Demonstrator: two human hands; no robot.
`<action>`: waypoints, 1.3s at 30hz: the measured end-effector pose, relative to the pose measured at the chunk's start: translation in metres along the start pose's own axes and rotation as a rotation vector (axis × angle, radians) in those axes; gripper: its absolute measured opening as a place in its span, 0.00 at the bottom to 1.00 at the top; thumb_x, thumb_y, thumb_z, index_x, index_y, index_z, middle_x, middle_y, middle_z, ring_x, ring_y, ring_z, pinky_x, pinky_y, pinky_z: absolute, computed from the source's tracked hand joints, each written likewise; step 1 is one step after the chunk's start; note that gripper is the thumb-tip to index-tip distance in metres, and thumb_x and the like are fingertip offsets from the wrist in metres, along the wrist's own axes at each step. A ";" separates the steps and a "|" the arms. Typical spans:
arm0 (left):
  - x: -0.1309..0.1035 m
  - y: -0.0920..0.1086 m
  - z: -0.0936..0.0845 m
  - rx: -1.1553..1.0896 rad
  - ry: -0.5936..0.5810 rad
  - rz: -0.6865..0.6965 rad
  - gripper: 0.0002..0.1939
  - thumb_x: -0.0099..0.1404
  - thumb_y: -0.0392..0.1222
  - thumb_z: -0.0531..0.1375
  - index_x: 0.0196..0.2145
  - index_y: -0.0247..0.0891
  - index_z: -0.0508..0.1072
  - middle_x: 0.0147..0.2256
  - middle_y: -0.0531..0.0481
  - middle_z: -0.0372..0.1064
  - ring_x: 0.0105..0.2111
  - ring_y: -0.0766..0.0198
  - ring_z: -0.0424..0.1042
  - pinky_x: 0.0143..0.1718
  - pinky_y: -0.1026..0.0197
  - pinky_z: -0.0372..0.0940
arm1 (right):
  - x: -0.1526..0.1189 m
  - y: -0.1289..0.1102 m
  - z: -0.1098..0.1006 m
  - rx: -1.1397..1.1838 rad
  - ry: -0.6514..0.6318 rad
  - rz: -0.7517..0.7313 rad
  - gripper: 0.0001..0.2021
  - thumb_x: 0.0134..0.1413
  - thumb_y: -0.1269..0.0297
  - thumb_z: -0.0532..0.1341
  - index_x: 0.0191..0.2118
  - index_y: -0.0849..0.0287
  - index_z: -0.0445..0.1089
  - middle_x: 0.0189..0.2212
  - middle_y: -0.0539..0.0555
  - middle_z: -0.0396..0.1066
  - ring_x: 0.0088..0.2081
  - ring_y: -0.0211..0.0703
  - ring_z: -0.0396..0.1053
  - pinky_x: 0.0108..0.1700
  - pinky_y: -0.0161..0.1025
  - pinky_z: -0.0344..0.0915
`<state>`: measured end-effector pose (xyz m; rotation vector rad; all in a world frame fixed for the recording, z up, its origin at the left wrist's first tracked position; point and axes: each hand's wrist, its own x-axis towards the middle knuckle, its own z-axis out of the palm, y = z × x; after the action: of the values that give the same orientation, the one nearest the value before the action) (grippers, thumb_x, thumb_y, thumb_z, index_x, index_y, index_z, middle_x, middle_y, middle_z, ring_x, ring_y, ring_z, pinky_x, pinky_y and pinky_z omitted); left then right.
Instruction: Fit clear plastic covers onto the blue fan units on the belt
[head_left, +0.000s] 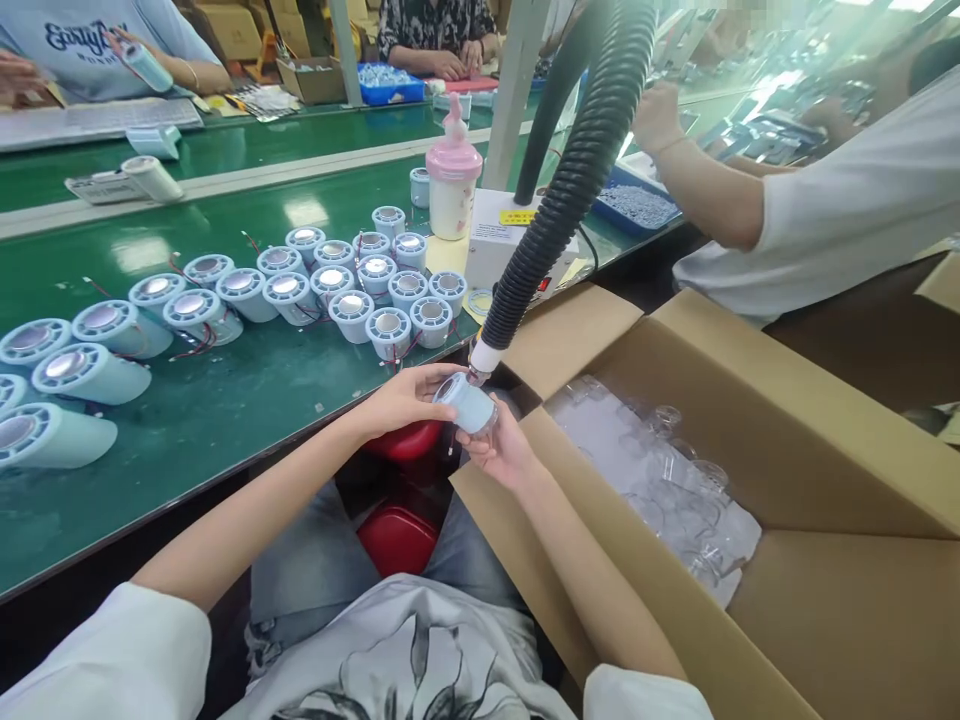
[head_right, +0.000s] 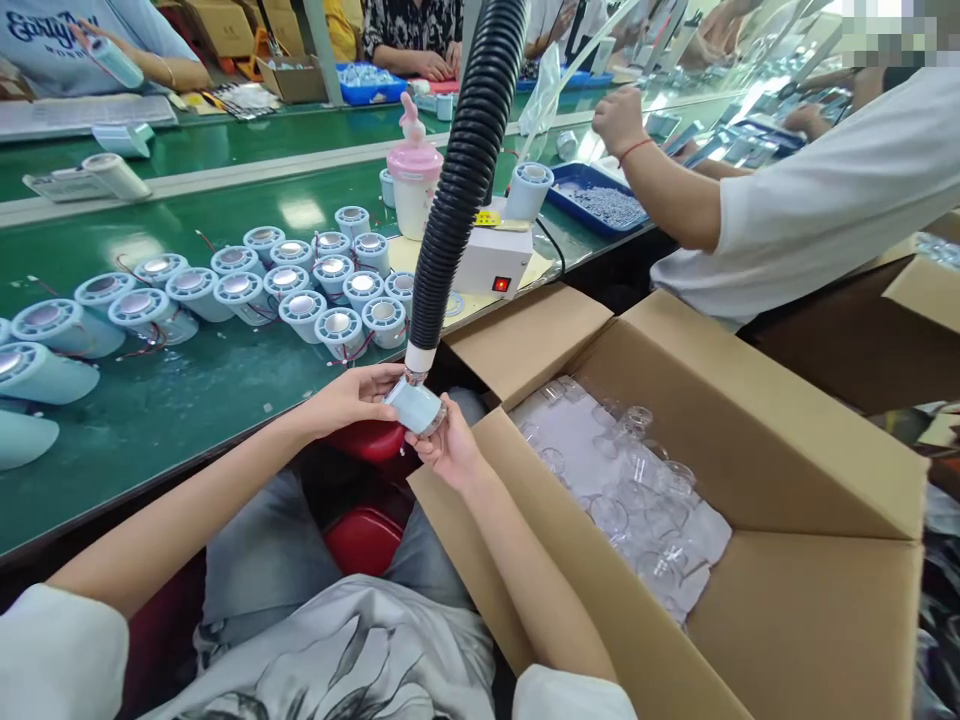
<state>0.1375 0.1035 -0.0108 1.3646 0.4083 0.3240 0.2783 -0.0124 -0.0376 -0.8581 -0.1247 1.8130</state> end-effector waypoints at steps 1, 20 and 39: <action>-0.003 0.000 -0.001 0.000 0.002 -0.002 0.35 0.47 0.35 0.71 0.53 0.35 0.68 0.54 0.38 0.67 0.54 0.52 0.67 0.57 0.50 0.59 | -0.001 0.000 0.002 -0.013 0.002 0.002 0.30 0.64 0.48 0.35 0.37 0.64 0.67 0.15 0.53 0.67 0.10 0.28 0.52 0.10 0.21 0.46; -0.106 0.024 0.028 0.342 -0.092 0.251 0.39 0.48 0.31 0.70 0.57 0.48 0.64 0.59 0.42 0.60 0.58 0.52 0.61 0.57 0.52 0.61 | -0.074 0.021 0.050 -0.325 -0.041 0.304 0.34 0.64 0.45 0.35 0.26 0.63 0.67 0.16 0.51 0.68 0.12 0.29 0.63 0.10 0.22 0.53; -0.131 0.038 0.041 0.142 -0.007 -0.011 0.35 0.55 0.38 0.67 0.59 0.46 0.62 0.55 0.44 0.65 0.49 0.55 0.70 0.48 0.58 0.68 | -0.094 0.036 0.028 -1.318 -0.272 -0.969 0.29 0.53 0.72 0.64 0.58 0.42 0.59 0.61 0.54 0.59 0.60 0.50 0.59 0.58 0.50 0.62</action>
<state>0.0406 0.0149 0.0454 1.5011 0.4400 0.2851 0.2492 -0.0992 0.0125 -1.0840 -1.7180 0.7252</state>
